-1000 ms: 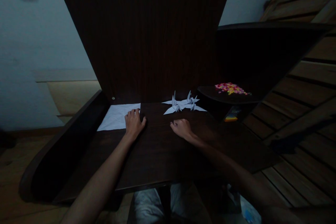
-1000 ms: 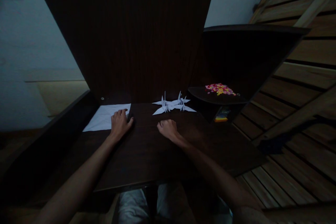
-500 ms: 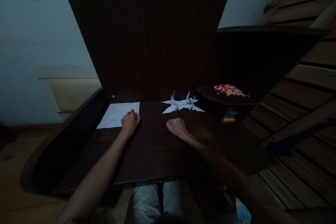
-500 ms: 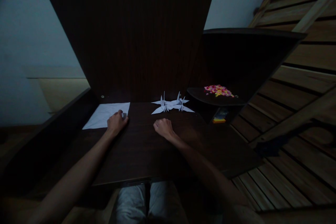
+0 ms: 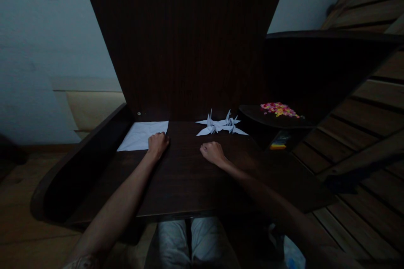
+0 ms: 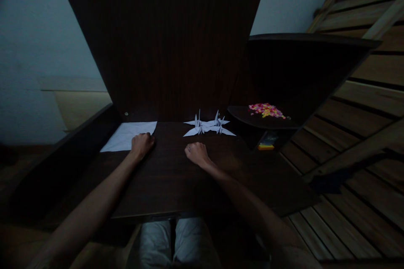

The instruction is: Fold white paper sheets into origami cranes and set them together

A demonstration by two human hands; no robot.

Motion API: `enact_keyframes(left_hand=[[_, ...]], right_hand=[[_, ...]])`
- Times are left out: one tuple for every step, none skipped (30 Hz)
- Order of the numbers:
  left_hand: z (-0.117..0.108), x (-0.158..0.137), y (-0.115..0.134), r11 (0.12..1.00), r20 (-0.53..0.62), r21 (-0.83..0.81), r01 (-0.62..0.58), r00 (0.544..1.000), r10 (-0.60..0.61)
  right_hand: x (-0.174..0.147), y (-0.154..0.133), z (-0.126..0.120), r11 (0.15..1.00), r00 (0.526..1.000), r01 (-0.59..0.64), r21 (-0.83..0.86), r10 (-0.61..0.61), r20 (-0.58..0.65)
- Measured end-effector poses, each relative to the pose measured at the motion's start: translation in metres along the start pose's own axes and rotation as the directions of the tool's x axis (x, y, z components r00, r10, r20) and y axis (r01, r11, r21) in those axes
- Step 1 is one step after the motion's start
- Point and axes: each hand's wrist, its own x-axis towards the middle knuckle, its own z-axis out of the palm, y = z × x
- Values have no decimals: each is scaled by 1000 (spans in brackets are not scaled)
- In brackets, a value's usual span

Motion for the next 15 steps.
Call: enact_keyframes(left_hand=[[0, 0, -1, 1000, -3, 0, -4, 1000, 4], [0, 1, -2, 1000, -6, -1, -7, 1000, 7], [-1, 1, -3, 1000, -10, -1, -8, 1000, 8], [-1, 1, -3, 1000, -15, -2, -8, 1000, 8], [-1, 1, -4, 1000, -22, -3, -9, 1000, 9], [-2, 1, -4, 1000, -29, -4, -10, 1000, 10], [-3, 1, -4, 1000, -37, -6, -11, 999, 11], [-3, 1, -4, 1000, -45, -8, -14, 999, 14], [-4, 0, -3, 1000, -53, -11, -18, 998, 18], [-5, 0, -2, 1000, -60, -14, -24, 998, 23], [-6, -1, -1, 999, -68, -18, -31, 997, 29], [-7, -1, 0, 999, -75, -22, -39, 996, 37], [-8, -2, 1, 998, -83, -27, -49, 995, 46], [-9, -3, 3, 998, -91, -33, -60, 994, 57], [-10, -3, 4, 997, -100, -40, -72, 993, 68]], right_hand=[[0, 0, 0, 1000, 1000, 3, 4, -3, -2], [0, 1, 1, 1000, 1000, 6, 9, -6, -4], [1, 1, 1, 1000, 1000, 8, 15, -8, -3], [1, 1, 1, 1000, 1000, 7, 23, -7, -4], [1, 1, 2, 999, 1000, 10, 34, -10, -8], [2, 0, 2, 999, 1000, 15, 47, -15, -15], [2, -1, 3, 998, 1000, 22, 57, -20, -22], [2, -2, 3, 997, 999, 32, 68, -30, -31], [2, -3, 4, 996, 998, 46, 80, -43, -45], [2, -4, 4, 993, 996, 65, 96, -59, -61], [2, -5, 4, 989, 994, 86, 117, -77, -81], [2, -6, 5, 984, 990, 111, 142, -96, -104], [3, -7, 6, 975, 984, 139, 172, -117, -132], [3, -7, 7, 965, 977, 167, 203, -135, -162], [3, -7, 8, 953, 970, 193, 233, -149, -192]])
